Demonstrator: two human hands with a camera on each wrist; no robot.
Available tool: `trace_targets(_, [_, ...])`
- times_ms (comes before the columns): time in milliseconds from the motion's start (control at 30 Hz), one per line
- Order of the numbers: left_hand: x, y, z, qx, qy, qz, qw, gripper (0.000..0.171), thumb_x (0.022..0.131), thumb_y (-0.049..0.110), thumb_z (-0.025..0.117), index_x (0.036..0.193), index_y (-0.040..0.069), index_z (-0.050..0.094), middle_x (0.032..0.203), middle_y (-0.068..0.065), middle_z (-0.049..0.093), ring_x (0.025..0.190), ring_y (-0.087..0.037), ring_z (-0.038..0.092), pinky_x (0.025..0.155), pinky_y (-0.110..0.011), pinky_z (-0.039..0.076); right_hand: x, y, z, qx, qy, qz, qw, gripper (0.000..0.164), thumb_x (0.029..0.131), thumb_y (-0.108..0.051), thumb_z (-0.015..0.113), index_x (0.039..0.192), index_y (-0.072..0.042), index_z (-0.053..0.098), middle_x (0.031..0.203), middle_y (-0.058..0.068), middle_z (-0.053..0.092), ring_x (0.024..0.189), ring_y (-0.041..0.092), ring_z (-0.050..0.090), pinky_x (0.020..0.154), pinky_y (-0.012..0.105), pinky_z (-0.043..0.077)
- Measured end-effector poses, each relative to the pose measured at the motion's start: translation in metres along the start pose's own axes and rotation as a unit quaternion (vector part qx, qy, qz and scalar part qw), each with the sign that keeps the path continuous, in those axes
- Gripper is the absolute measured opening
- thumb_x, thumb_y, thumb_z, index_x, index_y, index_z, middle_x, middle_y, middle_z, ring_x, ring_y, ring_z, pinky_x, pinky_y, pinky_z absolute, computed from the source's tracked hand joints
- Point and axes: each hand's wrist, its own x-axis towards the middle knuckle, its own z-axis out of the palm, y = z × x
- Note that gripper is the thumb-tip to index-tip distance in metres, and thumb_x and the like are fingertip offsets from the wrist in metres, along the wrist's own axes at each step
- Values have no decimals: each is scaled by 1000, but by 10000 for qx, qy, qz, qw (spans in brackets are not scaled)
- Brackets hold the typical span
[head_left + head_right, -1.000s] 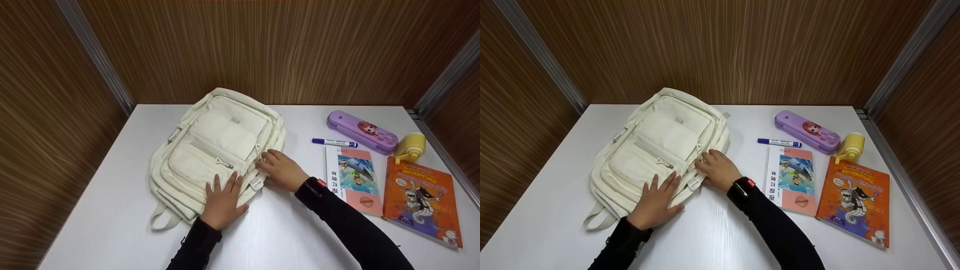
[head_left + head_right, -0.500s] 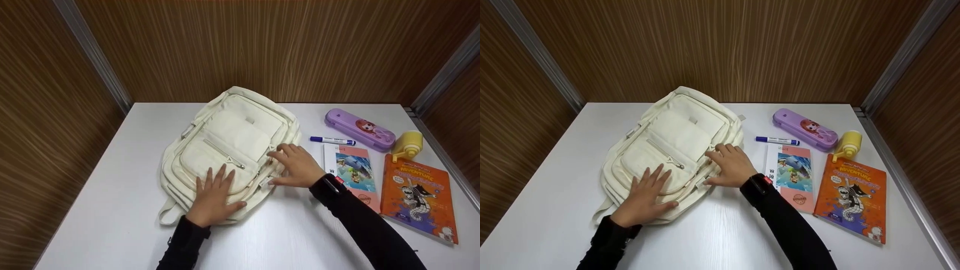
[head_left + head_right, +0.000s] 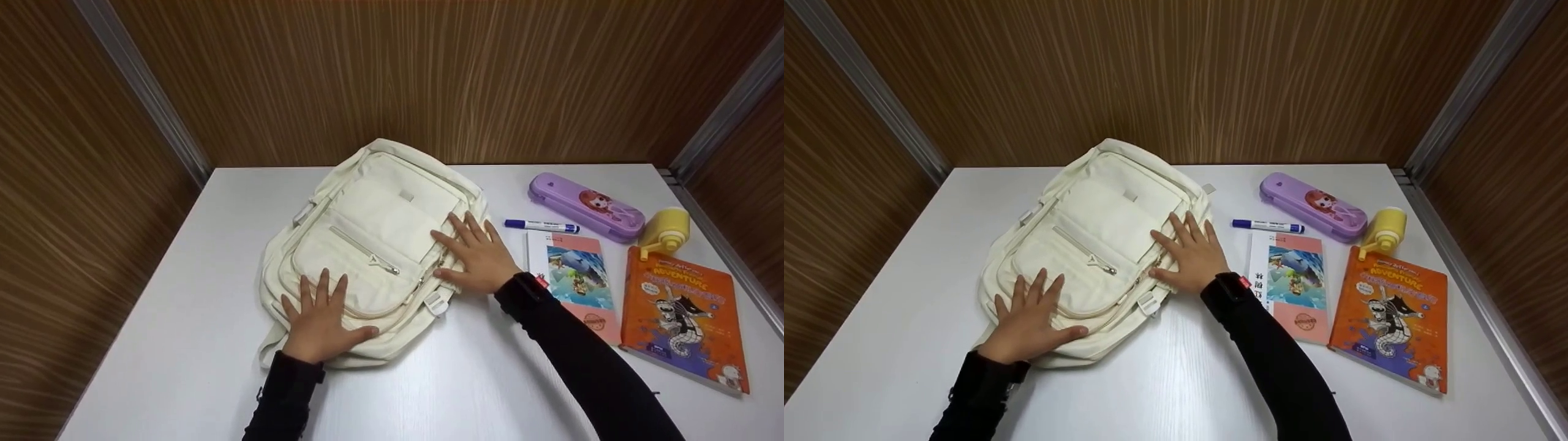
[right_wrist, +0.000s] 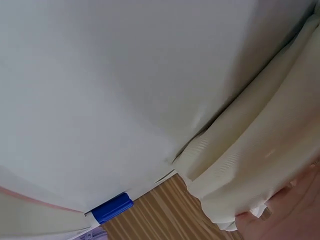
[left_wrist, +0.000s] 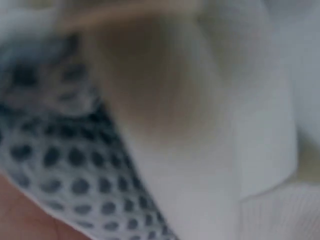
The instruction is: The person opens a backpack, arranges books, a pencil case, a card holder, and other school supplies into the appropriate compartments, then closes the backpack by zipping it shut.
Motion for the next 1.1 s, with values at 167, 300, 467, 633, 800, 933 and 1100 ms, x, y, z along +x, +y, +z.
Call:
trace_targets(167, [-2, 9, -1, 35, -34, 63, 10000, 117, 69, 84, 58, 157, 19, 19, 165, -17, 4, 147, -52, -8, 105, -80, -7, -9, 6, -5, 143, -81, 120, 9998, 76, 91, -65, 48, 155, -35, 22, 167, 5, 3, 153, 34, -2, 117, 67, 12])
trace_targets(300, [-1, 17, 1, 53, -33, 117, 9999, 118, 67, 85, 57, 157, 20, 19, 165, -16, 5, 147, -52, -9, 106, -80, -7, -16, 11, -11, 216, -218, 209, 9993, 75, 92, -65, 47, 156, -35, 21, 167, 5, 1, 153, 34, -4, 117, 68, 11])
trace_targets(467, [0, 25, 3, -21, -4, 144, 9999, 116, 68, 83, 60, 157, 19, 22, 165, -16, 7, 148, -51, -8, 106, -80, -7, -22, 13, -19, 279, -380, 311, 9984, 76, 91, -66, 47, 156, -33, 23, 167, 6, 1, 153, 35, -3, 117, 68, 9])
trace_targets(633, [-1, 30, 5, -59, 19, 245, 9997, 114, 69, 83, 59, 157, 19, 22, 165, -16, 9, 147, -52, -7, 107, -79, -7, -30, 7, -30, 439, -319, 469, 9974, 73, 94, -57, 52, 156, -27, 26, 166, 12, 7, 152, 41, 3, 116, 70, 11])
trace_targets(800, [-6, 26, -3, -130, -190, 536, 9983, 110, 73, 82, 56, 157, 21, 22, 165, -13, 8, 148, -49, -8, 110, -75, -9, -50, -2, -39, 784, 392, 449, 9951, 62, 94, -31, 61, 149, -13, 38, 155, 22, 33, 142, 43, 33, 111, 62, 32])
trace_targets(933, [-15, 15, -13, -372, -513, 1054, 9924, 106, 69, 74, 68, 154, 22, 31, 165, -10, 12, 150, -44, -8, 114, -69, -11, -76, -10, -39, 636, 589, 419, 9954, 25, 89, -21, 66, 108, -6, 64, 107, 13, 65, 98, 29, 62, 82, 45, 53])
trace_targets(1100, [-19, 7, -12, -334, -552, 1374, 9884, 102, 65, 61, 80, 151, 24, 39, 164, -7, 20, 151, -44, -2, 116, -68, -7, -88, -27, -24, 551, -146, 529, 9970, 28, 86, -32, 71, 66, -17, 57, 63, -5, 54, 57, 11, 47, 53, 29, 40])
